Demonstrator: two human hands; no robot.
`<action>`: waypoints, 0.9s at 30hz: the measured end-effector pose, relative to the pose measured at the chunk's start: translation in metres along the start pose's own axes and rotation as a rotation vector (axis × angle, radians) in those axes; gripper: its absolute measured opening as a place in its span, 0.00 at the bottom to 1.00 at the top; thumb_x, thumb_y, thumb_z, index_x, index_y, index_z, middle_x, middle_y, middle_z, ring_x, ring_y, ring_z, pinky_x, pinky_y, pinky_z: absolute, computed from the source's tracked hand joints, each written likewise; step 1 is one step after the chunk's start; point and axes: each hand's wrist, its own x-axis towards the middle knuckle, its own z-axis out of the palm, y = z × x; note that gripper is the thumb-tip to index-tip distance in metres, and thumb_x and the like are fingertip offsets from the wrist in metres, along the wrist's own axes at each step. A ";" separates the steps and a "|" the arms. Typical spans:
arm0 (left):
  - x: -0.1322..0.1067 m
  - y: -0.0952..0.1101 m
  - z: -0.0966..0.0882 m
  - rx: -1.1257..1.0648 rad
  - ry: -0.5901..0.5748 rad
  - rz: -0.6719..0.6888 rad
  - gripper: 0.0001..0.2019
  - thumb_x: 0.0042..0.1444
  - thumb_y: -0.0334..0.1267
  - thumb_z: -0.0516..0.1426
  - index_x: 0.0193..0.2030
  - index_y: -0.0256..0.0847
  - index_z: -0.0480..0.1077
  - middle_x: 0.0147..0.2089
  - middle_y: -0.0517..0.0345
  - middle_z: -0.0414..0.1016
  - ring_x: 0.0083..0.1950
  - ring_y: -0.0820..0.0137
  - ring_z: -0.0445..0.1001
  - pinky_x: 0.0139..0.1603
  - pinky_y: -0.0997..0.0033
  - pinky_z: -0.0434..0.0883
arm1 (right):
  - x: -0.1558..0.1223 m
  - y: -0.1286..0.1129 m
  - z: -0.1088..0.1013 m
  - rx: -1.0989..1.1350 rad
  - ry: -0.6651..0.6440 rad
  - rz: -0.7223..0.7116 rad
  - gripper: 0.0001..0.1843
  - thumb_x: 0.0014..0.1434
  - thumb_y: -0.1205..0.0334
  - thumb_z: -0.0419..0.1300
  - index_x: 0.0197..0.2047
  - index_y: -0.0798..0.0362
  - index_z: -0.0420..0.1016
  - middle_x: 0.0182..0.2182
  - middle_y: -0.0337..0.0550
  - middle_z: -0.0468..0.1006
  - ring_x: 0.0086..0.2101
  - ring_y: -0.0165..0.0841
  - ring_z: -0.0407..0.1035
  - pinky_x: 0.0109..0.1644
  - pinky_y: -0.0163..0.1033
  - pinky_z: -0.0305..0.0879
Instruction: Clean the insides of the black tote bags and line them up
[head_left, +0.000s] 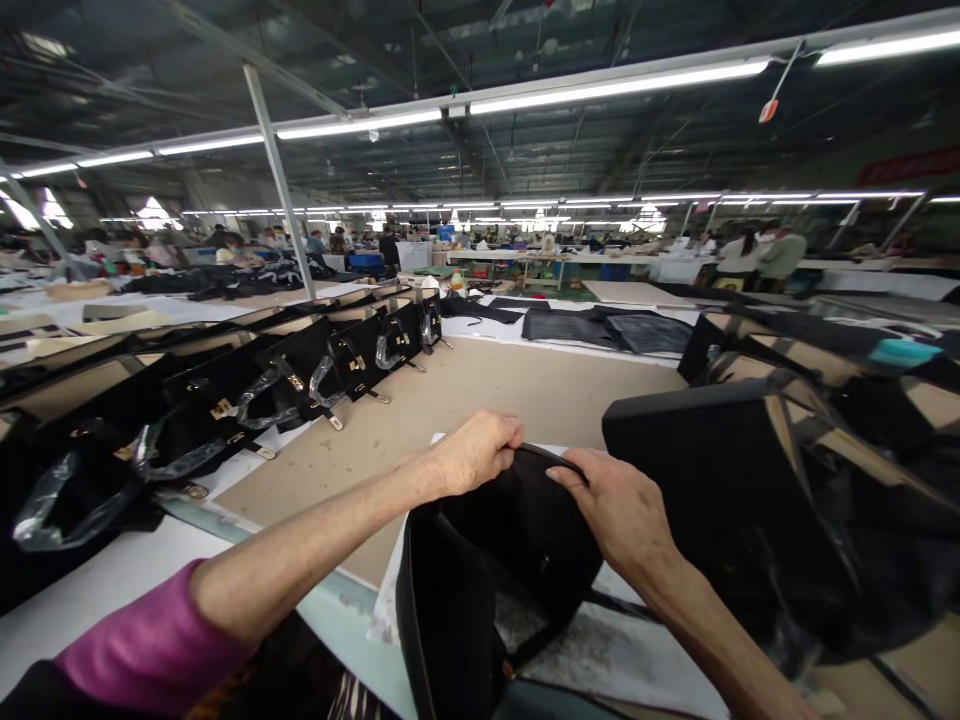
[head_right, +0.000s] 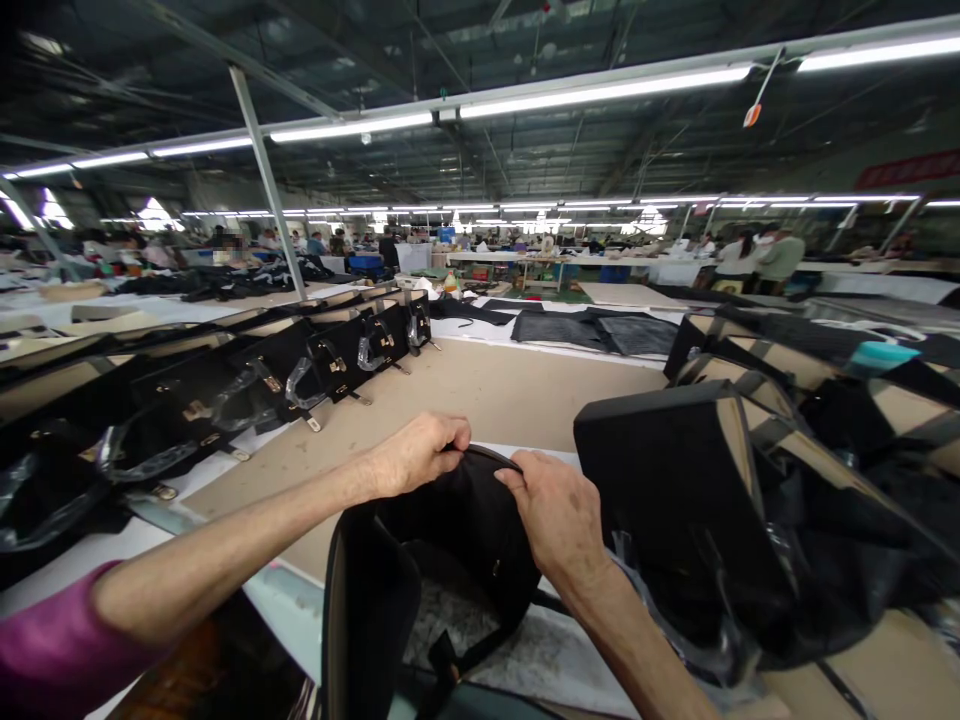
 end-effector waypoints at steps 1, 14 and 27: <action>0.001 0.000 0.000 -0.008 -0.001 -0.007 0.06 0.41 0.23 0.47 0.23 0.37 0.58 0.25 0.63 0.61 0.25 0.78 0.57 0.27 0.79 0.55 | 0.003 -0.001 -0.002 0.022 -0.035 0.014 0.11 0.56 0.55 0.51 0.29 0.48 0.71 0.26 0.38 0.73 0.28 0.31 0.65 0.28 0.33 0.50; 0.002 -0.008 -0.002 -0.189 0.023 -0.160 0.09 0.41 0.26 0.50 0.32 0.39 0.60 0.26 0.66 0.62 0.27 0.78 0.59 0.27 0.79 0.57 | 0.030 -0.001 -0.016 0.328 -0.365 0.097 0.12 0.50 0.56 0.52 0.20 0.52 0.67 0.16 0.31 0.62 0.20 0.25 0.56 0.22 0.32 0.43; 0.008 -0.006 0.008 -0.438 -0.088 -0.346 0.12 0.42 0.30 0.50 0.35 0.35 0.69 0.27 0.62 0.68 0.28 0.76 0.63 0.28 0.79 0.61 | 0.036 -0.011 -0.015 0.221 -0.307 0.014 0.12 0.51 0.59 0.53 0.18 0.53 0.63 0.16 0.32 0.61 0.21 0.25 0.56 0.23 0.32 0.43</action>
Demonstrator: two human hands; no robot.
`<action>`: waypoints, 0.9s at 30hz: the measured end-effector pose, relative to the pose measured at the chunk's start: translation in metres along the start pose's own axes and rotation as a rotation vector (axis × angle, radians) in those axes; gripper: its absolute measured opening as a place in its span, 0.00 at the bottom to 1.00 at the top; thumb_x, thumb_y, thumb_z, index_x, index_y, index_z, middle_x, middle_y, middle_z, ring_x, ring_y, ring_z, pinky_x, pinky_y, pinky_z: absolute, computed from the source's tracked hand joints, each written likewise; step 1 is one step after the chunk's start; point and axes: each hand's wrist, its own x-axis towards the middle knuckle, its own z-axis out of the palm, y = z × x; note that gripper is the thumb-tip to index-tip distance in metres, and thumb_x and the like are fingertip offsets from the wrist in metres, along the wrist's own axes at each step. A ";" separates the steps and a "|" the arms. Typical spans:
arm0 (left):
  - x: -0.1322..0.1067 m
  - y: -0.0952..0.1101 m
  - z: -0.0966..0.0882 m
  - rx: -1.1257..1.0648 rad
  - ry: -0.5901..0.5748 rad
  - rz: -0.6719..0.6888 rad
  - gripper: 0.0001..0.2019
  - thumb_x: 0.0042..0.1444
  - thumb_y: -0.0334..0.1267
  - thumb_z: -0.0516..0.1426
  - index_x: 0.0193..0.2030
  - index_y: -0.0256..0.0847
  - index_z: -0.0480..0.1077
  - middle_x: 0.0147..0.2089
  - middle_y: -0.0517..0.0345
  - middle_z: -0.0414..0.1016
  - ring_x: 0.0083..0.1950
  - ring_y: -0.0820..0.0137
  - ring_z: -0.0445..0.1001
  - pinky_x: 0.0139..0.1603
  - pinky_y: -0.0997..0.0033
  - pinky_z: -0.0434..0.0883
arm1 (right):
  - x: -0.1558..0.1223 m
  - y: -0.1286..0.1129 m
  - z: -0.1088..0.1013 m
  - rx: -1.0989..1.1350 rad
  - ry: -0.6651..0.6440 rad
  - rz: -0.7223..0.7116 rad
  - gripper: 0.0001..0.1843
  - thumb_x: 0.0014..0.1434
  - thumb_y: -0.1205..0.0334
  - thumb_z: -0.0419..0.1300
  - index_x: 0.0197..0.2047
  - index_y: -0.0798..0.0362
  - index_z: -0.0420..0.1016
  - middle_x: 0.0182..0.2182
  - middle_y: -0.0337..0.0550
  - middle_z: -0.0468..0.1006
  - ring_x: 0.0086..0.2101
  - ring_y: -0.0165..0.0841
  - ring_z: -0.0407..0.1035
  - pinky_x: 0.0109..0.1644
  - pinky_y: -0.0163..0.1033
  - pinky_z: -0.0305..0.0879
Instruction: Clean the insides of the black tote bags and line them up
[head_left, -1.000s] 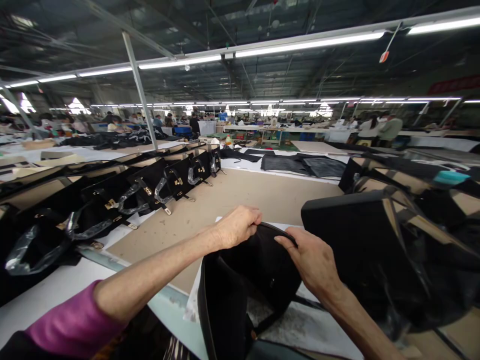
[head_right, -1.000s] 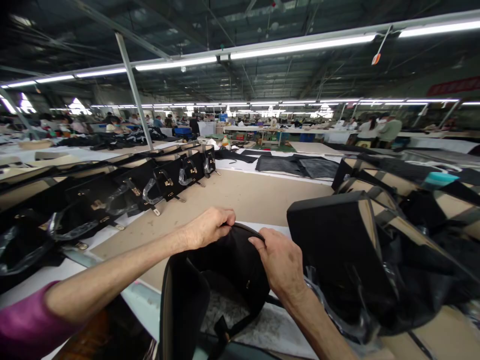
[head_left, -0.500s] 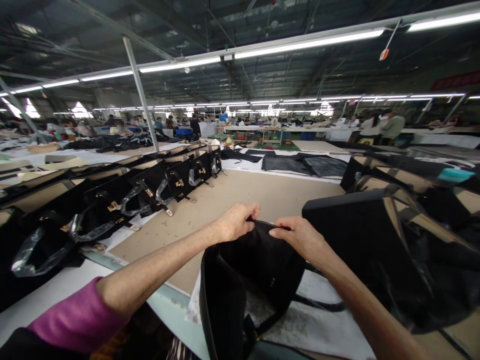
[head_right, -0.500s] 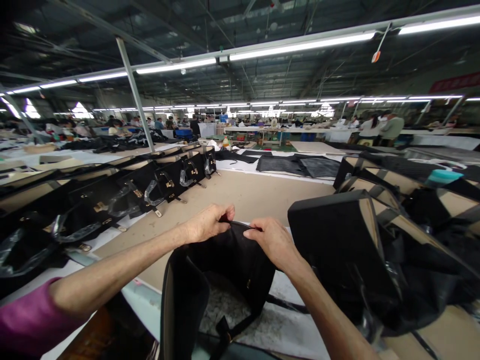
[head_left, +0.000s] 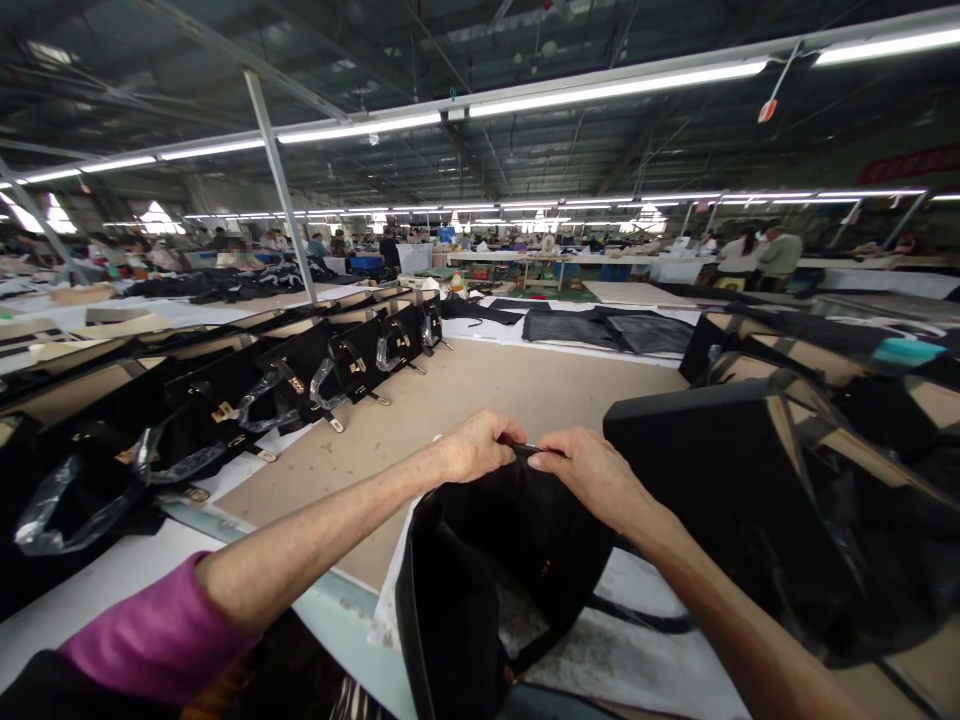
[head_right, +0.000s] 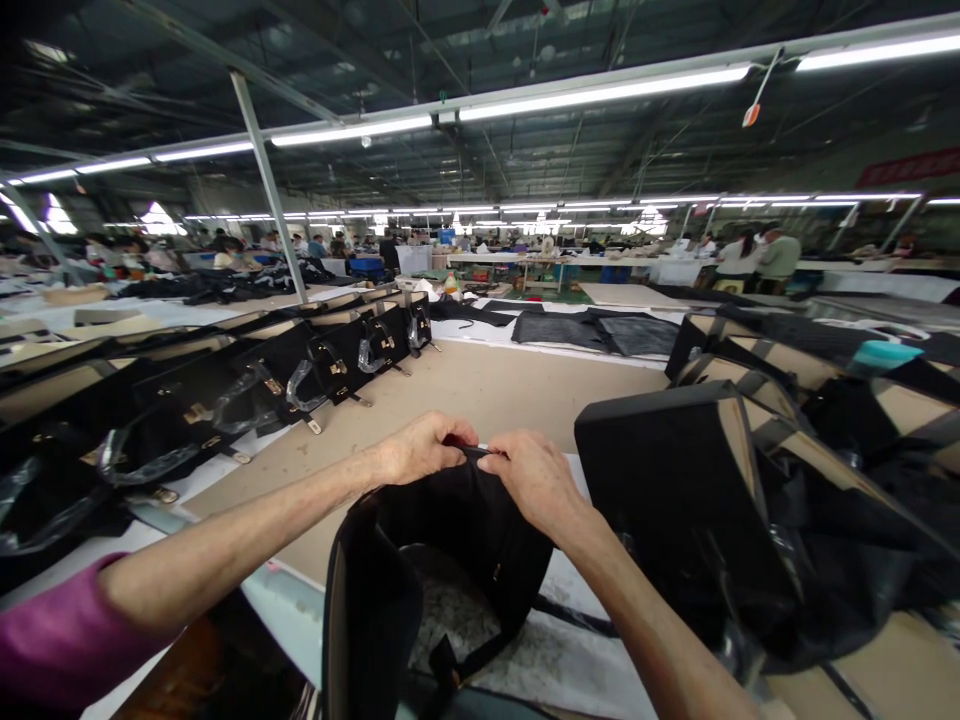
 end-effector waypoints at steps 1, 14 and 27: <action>0.000 0.000 0.000 0.001 0.000 -0.001 0.12 0.43 0.30 0.50 0.35 0.35 0.70 0.27 0.62 0.68 0.28 0.76 0.63 0.28 0.79 0.61 | 0.001 -0.001 0.001 -0.005 0.011 -0.004 0.13 0.51 0.60 0.53 0.18 0.53 0.63 0.15 0.33 0.61 0.21 0.25 0.56 0.23 0.32 0.43; 0.004 -0.001 -0.002 0.089 0.003 0.026 0.11 0.46 0.38 0.52 0.31 0.36 0.72 0.28 0.60 0.70 0.29 0.74 0.66 0.35 0.76 0.63 | -0.016 0.012 -0.005 -0.072 0.011 -0.014 0.11 0.51 0.58 0.55 0.20 0.51 0.69 0.18 0.34 0.68 0.22 0.27 0.60 0.26 0.31 0.46; 0.004 -0.006 -0.004 0.049 0.003 -0.012 0.11 0.46 0.40 0.51 0.30 0.35 0.71 0.27 0.60 0.69 0.29 0.73 0.65 0.33 0.76 0.63 | -0.055 0.044 0.019 0.391 0.253 0.059 0.12 0.53 0.55 0.52 0.32 0.52 0.72 0.29 0.37 0.72 0.31 0.31 0.64 0.35 0.33 0.57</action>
